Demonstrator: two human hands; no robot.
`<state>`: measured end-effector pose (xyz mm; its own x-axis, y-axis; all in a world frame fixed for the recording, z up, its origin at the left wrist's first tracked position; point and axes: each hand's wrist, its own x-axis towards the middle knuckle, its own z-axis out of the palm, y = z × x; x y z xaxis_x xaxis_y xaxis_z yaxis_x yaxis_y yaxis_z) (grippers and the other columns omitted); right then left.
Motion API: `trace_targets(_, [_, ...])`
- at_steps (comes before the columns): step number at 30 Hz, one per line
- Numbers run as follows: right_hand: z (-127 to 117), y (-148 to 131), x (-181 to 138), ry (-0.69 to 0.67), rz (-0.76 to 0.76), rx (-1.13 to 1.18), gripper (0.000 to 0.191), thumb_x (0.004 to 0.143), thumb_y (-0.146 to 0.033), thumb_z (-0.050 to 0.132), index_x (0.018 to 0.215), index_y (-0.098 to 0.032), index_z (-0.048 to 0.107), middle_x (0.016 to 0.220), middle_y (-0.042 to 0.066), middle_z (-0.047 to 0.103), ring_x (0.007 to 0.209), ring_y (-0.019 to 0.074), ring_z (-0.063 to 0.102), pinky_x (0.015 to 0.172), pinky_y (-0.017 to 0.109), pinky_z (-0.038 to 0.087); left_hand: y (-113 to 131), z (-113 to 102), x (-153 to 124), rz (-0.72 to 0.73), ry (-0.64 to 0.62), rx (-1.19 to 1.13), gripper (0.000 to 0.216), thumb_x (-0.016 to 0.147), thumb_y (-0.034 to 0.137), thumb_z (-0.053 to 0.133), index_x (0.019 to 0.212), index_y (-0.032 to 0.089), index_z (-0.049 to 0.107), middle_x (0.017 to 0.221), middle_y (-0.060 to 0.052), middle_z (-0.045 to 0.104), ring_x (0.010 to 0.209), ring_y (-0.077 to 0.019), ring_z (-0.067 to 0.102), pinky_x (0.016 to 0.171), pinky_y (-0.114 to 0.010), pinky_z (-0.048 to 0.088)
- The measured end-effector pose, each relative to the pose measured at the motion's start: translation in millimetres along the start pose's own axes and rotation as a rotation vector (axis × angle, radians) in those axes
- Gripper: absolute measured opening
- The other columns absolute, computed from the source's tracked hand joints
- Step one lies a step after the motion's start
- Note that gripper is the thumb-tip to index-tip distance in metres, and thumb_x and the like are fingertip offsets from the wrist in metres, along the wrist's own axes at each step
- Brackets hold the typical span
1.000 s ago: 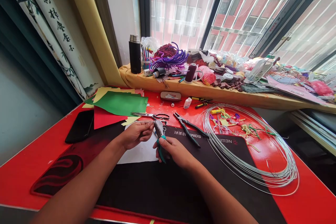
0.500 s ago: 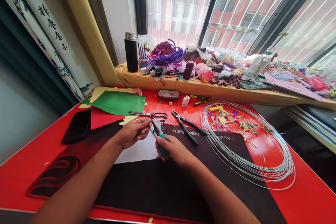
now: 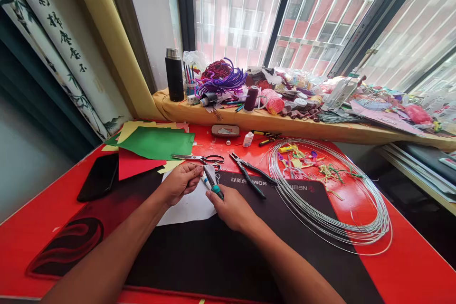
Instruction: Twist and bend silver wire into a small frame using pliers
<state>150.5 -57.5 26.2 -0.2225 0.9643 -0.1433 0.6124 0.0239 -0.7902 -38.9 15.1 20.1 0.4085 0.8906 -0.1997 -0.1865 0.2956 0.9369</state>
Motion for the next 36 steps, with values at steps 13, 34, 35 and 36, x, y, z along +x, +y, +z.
trace_targets(13, [5,8,4,-0.070,-0.017,0.179,0.034,0.102,-0.050,0.050,0.082,-0.022,0.054,0.060,-0.002,0.062,0.060,0.0169,0.061,0.063,0.027,0.039,-4,4,1,0.042,-0.032,-0.051,0.046,0.077,0.055,0.084,0.074,0.014,0.062,0.049,0.008,0.041,0.037,-0.0025,0.028,0.037,-0.017,0.017])
trace_targets(34, [8,19,10,-0.031,-0.079,0.514,0.036,0.101,-0.053,0.056,0.087,-0.020,0.055,0.075,-0.002,0.064,0.060,0.0137,0.062,0.062,0.027,0.042,-7,6,3,0.131,0.053,-0.152,0.046,0.080,0.055,0.083,0.088,0.014,0.065,0.055,0.005,0.054,0.038,-0.0050,0.042,0.039,-0.017,0.027])
trace_targets(35, [9,20,11,-0.030,-0.080,0.511,0.036,0.101,-0.053,0.056,0.087,-0.020,0.055,0.075,-0.002,0.064,0.060,0.0138,0.062,0.063,0.027,0.043,-7,6,3,0.129,0.052,-0.138,0.046,0.080,0.056,0.082,0.088,0.015,0.064,0.055,0.005,0.055,0.038,-0.0057,0.044,0.039,-0.017,0.028])
trace_targets(36, [10,21,11,-0.028,-0.081,0.505,0.036,0.101,-0.053,0.056,0.087,-0.020,0.055,0.074,-0.002,0.064,0.060,0.0140,0.062,0.063,0.027,0.043,-7,6,3,0.124,0.052,-0.125,0.046,0.080,0.056,0.082,0.088,0.015,0.064,0.055,0.004,0.056,0.038,-0.0064,0.045,0.039,-0.018,0.028])
